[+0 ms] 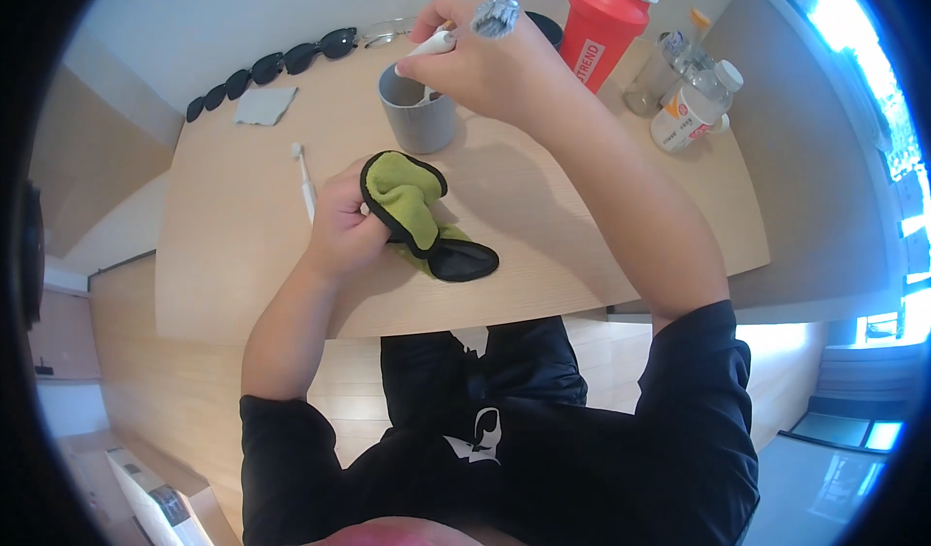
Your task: The person wipes a toothbrush and a toothbrush head with a cloth, then places the toothbrush into a cup.
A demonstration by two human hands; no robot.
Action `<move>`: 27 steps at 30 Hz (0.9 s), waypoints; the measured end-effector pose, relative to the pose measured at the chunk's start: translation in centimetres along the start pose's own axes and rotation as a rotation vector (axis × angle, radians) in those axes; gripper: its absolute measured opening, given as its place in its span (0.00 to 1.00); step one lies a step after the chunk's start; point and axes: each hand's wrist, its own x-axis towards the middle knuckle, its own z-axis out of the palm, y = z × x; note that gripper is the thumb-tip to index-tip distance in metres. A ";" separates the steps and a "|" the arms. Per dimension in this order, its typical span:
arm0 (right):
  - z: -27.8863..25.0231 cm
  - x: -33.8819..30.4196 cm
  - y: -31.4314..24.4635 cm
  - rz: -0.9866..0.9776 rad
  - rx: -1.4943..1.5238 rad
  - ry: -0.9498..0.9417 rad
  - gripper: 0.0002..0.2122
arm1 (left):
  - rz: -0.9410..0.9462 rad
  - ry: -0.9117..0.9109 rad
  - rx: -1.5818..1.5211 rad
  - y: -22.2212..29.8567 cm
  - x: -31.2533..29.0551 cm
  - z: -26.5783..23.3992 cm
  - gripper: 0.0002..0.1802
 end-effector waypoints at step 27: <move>2.1 1.3 -0.3 -0.395 -0.402 0.417 0.17 | 0.238 -0.094 0.157 0.3 0.0 -0.3 0.11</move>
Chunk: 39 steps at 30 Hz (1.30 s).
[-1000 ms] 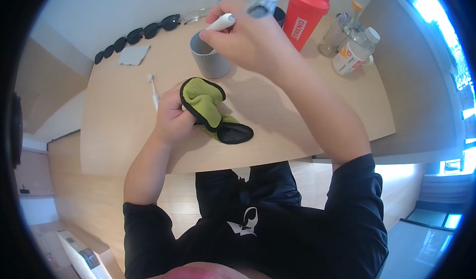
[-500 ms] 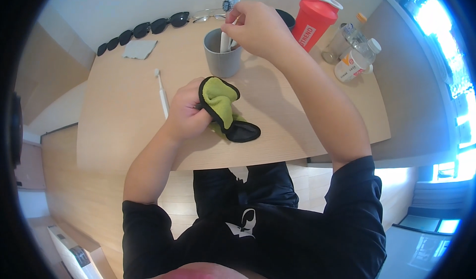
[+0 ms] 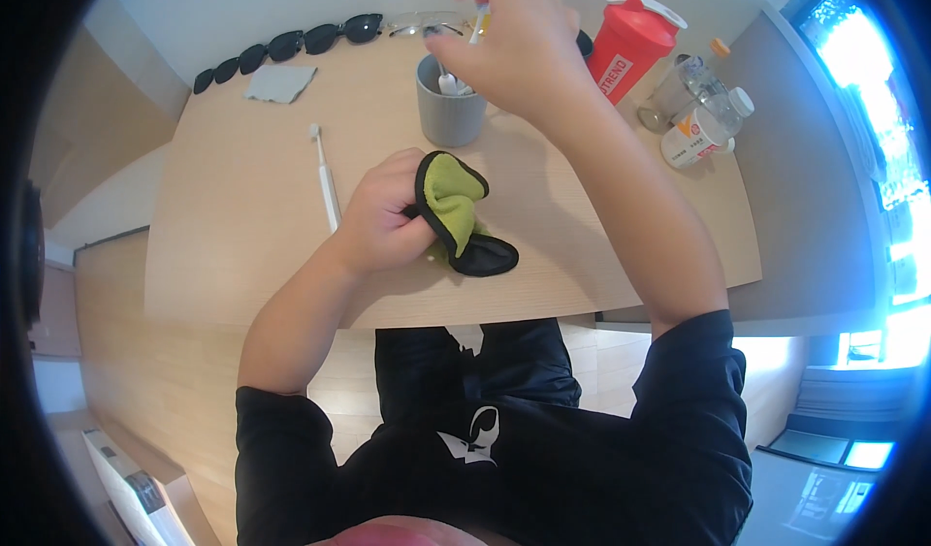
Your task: The person wipes a toothbrush and a toothbrush head with a cloth, then places the toothbrush into a cup.
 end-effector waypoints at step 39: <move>-4.5 -7.7 -0.3 0.167 1.368 -0.024 0.17 | -0.428 0.099 -1.133 -2.5 -2.0 -0.7 0.22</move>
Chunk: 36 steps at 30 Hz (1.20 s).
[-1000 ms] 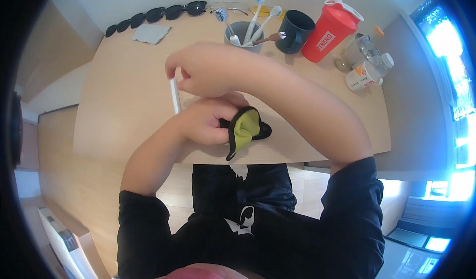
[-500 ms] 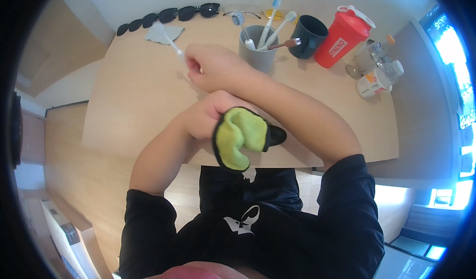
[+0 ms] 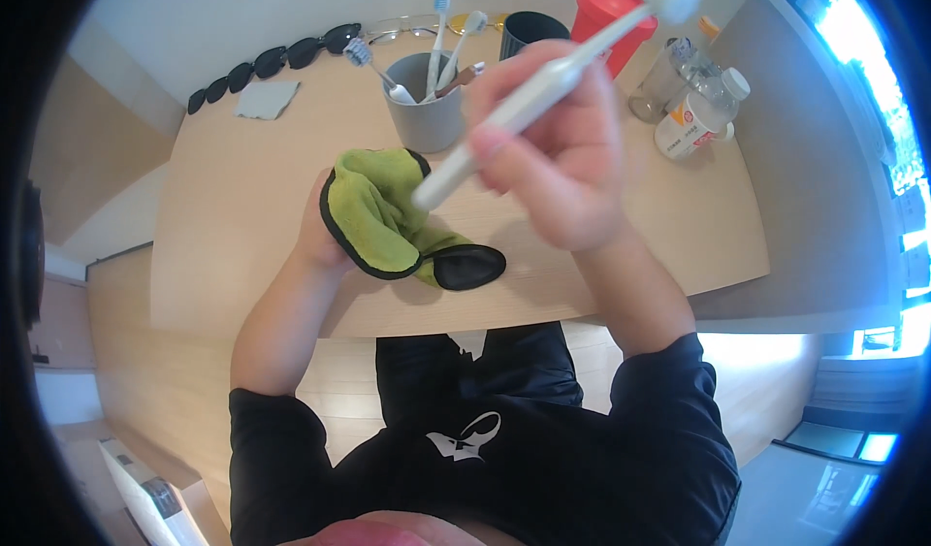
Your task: The person wipes a toothbrush and a toothbrush head with a cloth, then places the toothbrush into a cup.
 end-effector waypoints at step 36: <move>-0.6 -3.7 3.9 0.076 0.188 0.165 0.17 | -0.025 -0.161 1.316 -1.1 0.4 4.8 0.08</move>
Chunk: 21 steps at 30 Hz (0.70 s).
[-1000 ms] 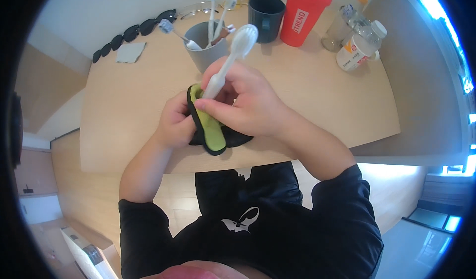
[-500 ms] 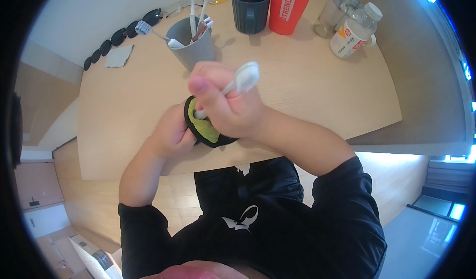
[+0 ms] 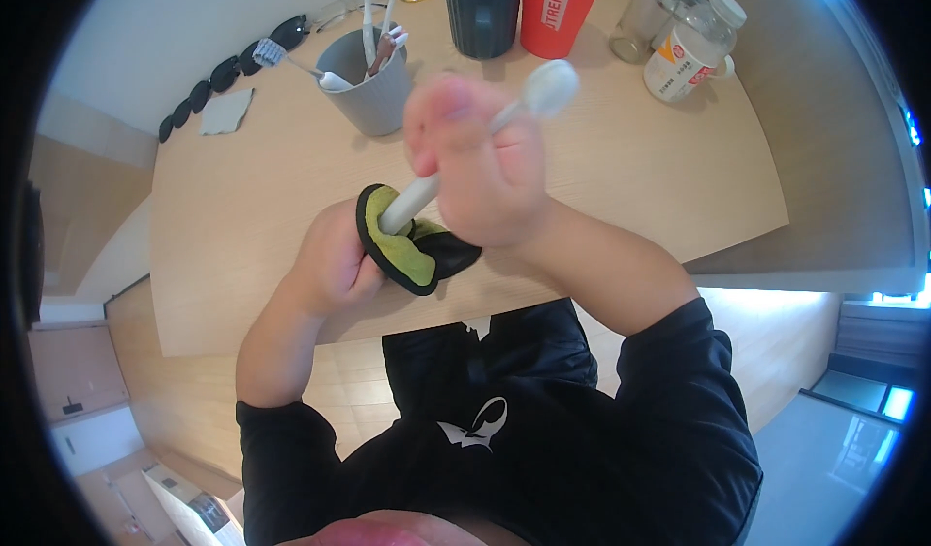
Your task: The person wipes a toothbrush and a toothbrush head with a cloth, then places the toothbrush into a cup.
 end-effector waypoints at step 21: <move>1.8 -0.7 1.3 -0.062 -0.733 -0.300 0.12 | 0.005 0.494 -0.937 -2.6 -1.7 -1.0 0.21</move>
